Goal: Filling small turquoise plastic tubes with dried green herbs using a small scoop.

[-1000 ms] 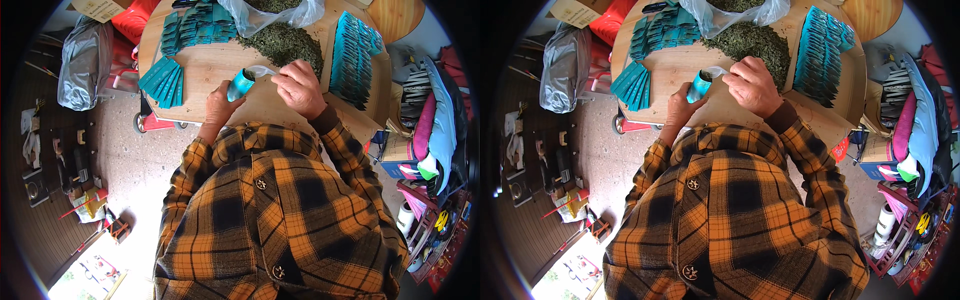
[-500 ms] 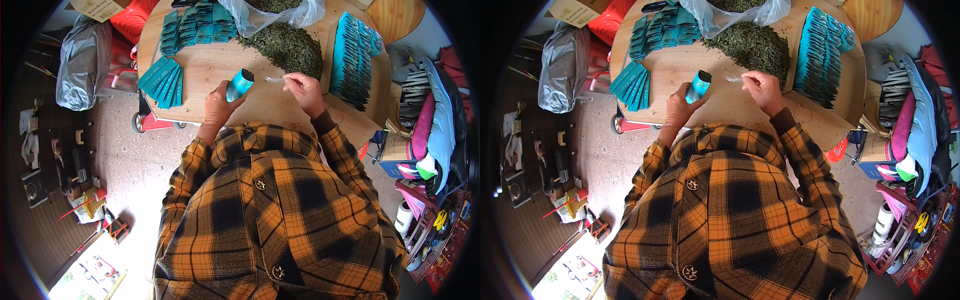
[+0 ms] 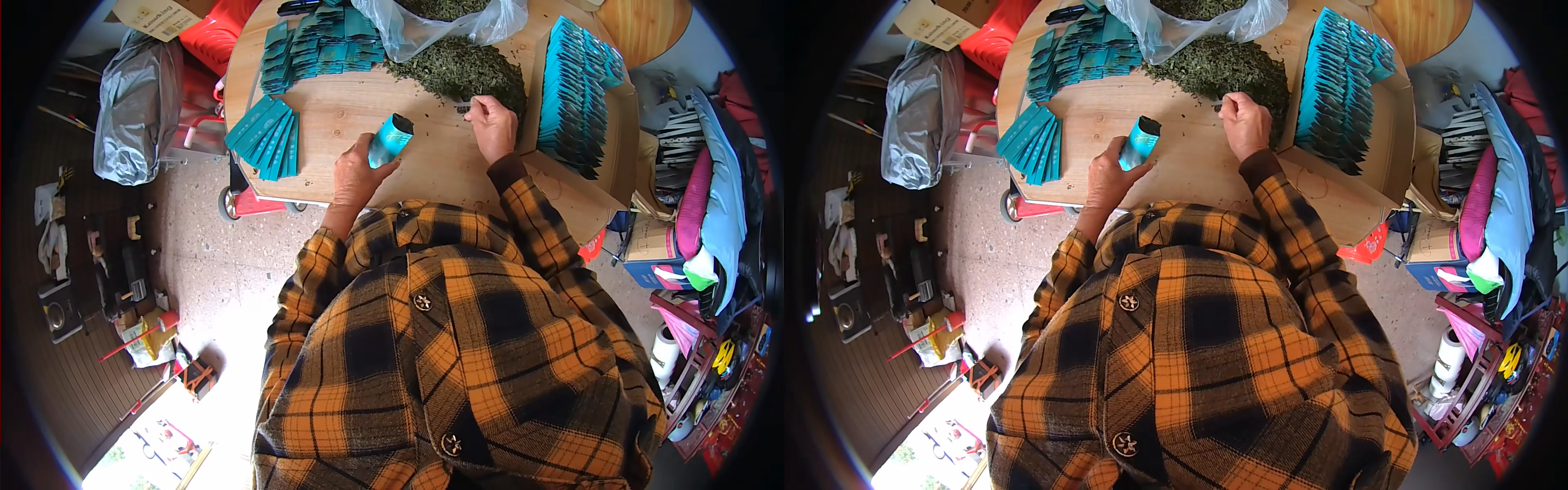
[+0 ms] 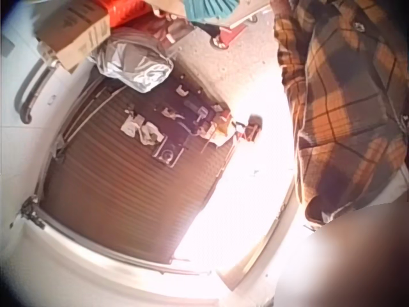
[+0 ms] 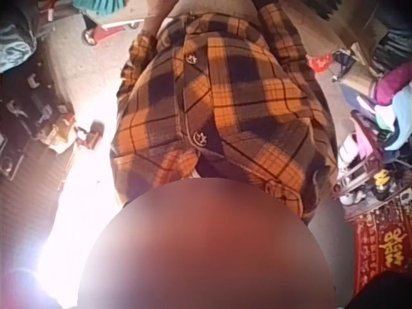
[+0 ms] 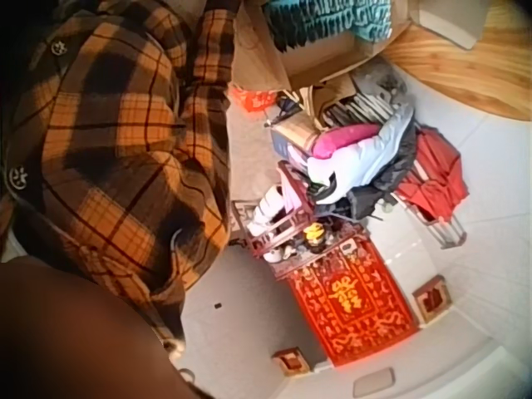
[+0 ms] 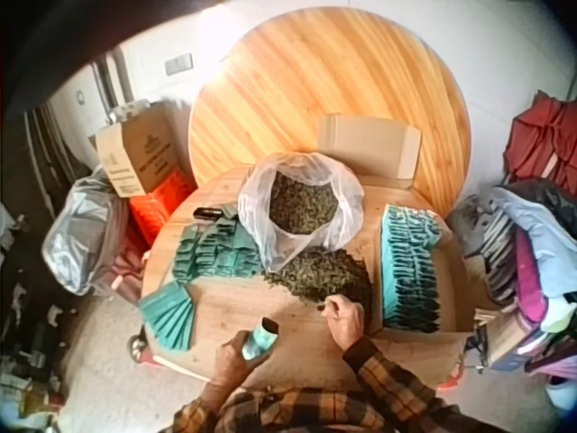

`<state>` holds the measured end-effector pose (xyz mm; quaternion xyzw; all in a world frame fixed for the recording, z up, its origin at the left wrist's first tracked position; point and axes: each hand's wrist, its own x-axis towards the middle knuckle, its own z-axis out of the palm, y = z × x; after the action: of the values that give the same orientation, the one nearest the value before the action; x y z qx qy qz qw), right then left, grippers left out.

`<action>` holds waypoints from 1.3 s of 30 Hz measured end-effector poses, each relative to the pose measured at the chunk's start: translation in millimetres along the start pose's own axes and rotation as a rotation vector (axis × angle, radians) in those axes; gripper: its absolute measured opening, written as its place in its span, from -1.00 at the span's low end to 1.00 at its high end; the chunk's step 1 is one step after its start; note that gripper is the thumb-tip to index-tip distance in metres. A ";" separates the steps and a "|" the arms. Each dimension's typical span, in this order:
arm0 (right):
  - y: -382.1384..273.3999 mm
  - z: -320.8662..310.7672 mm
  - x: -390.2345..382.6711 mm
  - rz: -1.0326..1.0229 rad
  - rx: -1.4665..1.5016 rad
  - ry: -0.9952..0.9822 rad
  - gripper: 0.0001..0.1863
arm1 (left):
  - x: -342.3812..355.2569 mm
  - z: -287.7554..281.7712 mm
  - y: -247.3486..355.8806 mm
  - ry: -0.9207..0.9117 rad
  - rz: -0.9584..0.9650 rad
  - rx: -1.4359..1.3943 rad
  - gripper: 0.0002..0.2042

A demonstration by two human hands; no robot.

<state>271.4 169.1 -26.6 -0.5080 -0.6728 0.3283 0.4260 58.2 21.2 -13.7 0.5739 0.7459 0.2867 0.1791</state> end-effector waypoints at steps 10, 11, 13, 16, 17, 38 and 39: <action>-3.0 2.5 -6.9 -0.258 0.061 -0.052 -0.90 | -1.6 1.1 -1.8 0.044 0.031 -0.007 -0.46; -9.8 -3.1 -10.0 -0.280 0.092 -0.093 -0.88 | -1.7 0.3 -1.4 0.036 0.020 -0.004 -0.46; -31.0 -16.8 -16.6 -0.267 0.103 -0.115 -0.88 | -1.7 0.0 -1.4 0.028 0.012 -0.001 -0.46; -52.5 -32.3 -20.2 -0.293 0.123 -0.152 -0.88 | -1.1 2.0 -3.7 0.045 0.025 0.001 -0.47; -57.8 -36.3 -20.7 -0.334 0.131 -0.168 -0.89 | -0.8 2.3 -4.0 0.041 0.024 0.004 -0.47; -104.0 -46.7 -23.9 -1.028 -0.242 -0.289 -0.74 | -3.9 1.7 -2.3 0.050 0.003 -0.007 -0.47; -104.6 -47.2 -23.4 -1.028 -0.243 -0.288 -0.74 | -3.7 1.9 -2.0 0.057 0.014 -0.009 -0.49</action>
<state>274.8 118.9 79.2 -0.1093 -0.9190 0.0642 0.3734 58.9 17.7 -16.7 0.5699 0.7454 0.3075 0.1585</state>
